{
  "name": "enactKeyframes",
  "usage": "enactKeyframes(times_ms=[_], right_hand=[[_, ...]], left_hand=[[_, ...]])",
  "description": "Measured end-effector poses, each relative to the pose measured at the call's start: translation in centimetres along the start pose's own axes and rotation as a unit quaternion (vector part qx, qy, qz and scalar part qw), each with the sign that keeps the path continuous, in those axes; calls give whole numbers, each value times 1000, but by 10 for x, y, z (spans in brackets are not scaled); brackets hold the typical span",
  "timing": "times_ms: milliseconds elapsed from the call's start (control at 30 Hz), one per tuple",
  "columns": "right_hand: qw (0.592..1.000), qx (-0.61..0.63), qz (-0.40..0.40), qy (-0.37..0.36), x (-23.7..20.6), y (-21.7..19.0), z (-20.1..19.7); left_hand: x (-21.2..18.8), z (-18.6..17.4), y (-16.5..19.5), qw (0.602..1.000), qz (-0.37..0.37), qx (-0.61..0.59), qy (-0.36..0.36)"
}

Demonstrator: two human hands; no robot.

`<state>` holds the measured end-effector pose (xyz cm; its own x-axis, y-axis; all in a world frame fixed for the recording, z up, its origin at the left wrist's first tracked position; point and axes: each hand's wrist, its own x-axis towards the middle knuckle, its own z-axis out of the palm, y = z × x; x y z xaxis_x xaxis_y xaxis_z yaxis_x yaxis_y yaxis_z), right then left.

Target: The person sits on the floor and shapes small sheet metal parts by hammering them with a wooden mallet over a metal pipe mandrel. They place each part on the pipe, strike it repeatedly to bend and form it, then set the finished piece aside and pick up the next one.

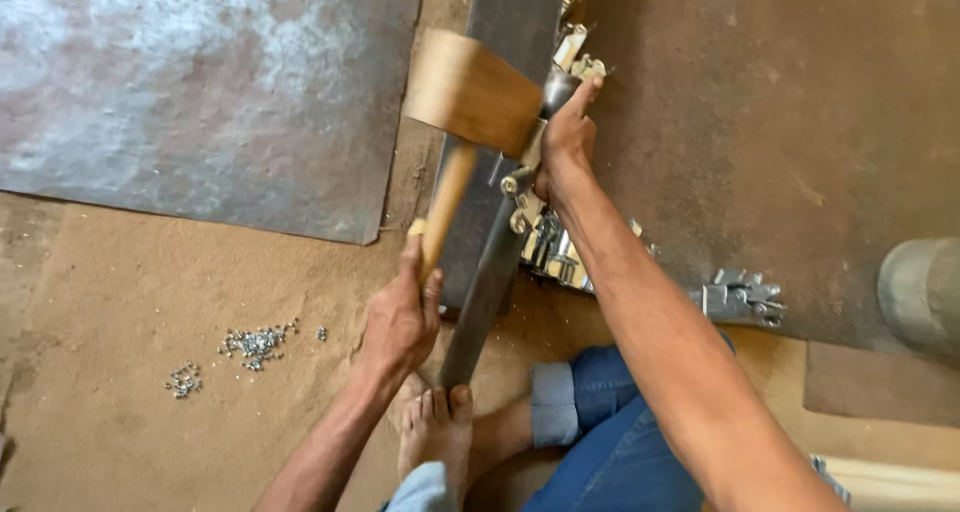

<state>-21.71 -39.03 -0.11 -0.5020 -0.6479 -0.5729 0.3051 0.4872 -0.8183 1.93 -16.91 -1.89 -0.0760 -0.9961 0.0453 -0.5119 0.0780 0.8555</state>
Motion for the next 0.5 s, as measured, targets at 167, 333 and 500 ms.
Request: enactKeyframes(times_ms=[167,333,500], right_hand=[[999,11,-4,-46,9,6,-2],[983,93,39,-152,15,13,-9],[965,107,18,-238,10,16,-18]], left_hand=[[7,10,-4,977,182,-18,112],[7,11,-6,994,-62,16,-84],[8,8,-2,978,166,23,126]])
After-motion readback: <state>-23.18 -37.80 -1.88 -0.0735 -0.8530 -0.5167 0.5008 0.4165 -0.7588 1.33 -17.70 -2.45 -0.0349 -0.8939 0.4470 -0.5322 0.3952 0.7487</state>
